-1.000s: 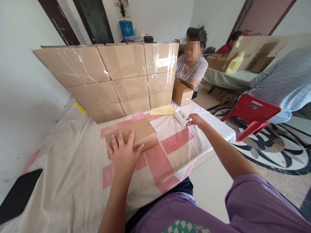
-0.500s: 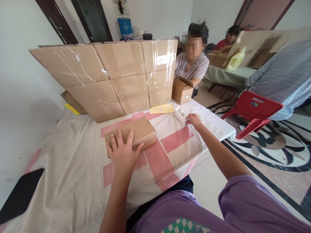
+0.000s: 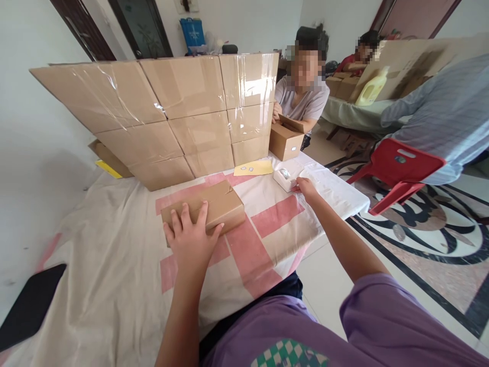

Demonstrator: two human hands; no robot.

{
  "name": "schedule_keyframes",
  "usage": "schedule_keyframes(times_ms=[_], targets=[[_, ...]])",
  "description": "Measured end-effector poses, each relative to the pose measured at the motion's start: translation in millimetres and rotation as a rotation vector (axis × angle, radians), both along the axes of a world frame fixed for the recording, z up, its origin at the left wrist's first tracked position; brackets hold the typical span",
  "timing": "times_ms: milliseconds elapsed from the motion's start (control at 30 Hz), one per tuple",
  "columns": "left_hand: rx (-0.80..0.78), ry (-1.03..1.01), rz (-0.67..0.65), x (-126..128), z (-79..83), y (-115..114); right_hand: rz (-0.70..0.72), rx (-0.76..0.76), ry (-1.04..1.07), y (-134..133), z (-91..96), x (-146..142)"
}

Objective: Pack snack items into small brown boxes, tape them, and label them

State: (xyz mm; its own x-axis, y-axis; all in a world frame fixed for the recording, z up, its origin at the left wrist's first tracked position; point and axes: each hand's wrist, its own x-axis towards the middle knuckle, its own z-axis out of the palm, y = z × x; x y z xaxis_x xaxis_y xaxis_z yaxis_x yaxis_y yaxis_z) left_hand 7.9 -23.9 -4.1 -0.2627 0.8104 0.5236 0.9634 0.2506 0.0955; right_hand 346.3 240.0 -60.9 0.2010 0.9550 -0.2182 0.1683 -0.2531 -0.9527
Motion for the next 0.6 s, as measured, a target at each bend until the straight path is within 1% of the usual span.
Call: schedule_keyframes(times_ms=[200, 367, 600], targets=[[-0.001, -0.007, 0.0, 2.3, 0.7, -1.7, 0.032, -0.018, -0.006, -1.8, 3.2, 0.8], [-0.003, -0.043, -0.002, 2.1, 0.8, -1.6, 0.037, -0.025, -0.035, -4.4, 1.5, 1.2], [-0.013, -0.027, 0.003, 1.3, 1.7, -1.2, 0.061, -0.039, -0.035, -3.6, 1.3, 4.9]])
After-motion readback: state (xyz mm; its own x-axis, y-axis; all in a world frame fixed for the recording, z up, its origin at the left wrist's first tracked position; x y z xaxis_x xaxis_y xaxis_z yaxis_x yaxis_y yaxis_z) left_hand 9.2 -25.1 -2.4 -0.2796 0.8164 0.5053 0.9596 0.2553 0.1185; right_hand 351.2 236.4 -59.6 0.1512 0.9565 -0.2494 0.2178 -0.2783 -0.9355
